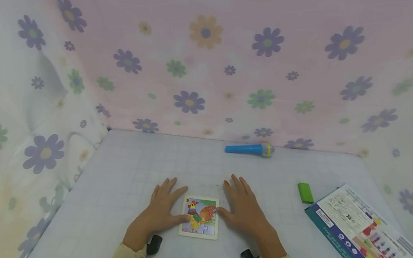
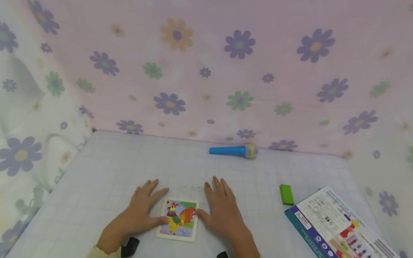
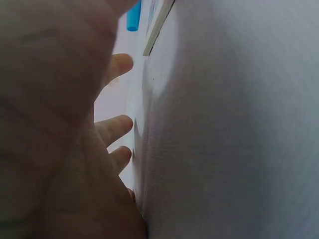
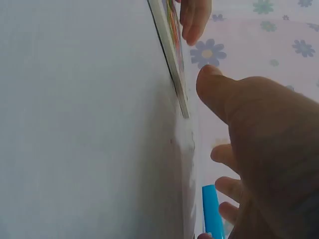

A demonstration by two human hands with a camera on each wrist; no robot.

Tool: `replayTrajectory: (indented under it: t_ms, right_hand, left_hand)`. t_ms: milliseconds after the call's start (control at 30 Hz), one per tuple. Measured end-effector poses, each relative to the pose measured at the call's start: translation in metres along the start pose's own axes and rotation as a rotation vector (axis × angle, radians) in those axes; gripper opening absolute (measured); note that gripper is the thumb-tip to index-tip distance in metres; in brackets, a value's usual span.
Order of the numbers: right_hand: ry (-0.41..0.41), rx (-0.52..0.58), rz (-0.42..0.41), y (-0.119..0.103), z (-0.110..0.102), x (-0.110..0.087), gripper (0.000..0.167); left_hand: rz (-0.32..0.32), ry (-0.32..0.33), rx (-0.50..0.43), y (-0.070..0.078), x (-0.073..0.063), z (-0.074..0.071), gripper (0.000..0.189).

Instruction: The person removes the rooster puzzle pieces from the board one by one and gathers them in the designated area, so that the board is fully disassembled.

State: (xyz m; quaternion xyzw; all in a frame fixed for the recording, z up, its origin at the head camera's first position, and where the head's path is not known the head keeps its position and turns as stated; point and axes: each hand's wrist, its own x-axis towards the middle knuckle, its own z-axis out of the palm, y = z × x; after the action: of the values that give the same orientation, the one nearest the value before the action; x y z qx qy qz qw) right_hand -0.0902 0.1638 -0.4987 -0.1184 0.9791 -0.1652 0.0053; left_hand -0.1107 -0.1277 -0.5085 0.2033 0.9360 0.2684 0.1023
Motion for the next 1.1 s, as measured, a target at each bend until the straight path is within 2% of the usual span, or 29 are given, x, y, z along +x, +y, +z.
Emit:
replayTrajectory:
  t_ms: [67,167,300,433,633,1100]
  right_hand:
    - [-0.005,0.007,-0.011,-0.007,0.002,0.003,0.084]
    - [0.037,0.028,-0.041,-0.019,0.004,0.006,0.079]
    - [0.066,0.096,-0.075,-0.034,0.006,0.008,0.063]
    - [0.03,0.179,-0.113,-0.049,0.007,0.009,0.043]
    - [-0.039,0.248,-0.152,-0.065,0.01,0.013,0.036]
    - [-0.089,0.169,-0.019,-0.088,0.011,0.017,0.042]
  left_hand:
    - [0.005,0.001,-0.006,0.001,0.0,0.001,0.085]
    - [0.015,0.012,-0.013,0.003,0.0,0.0,0.079]
    - [0.019,0.004,-0.013,0.004,-0.001,0.0,0.075]
    - [0.025,0.004,-0.004,0.004,-0.002,-0.002,0.072]
    - [0.057,0.02,-0.012,0.005,-0.002,-0.004,0.072]
    - [0.066,0.027,-0.013,0.001,-0.001,-0.001,0.074]
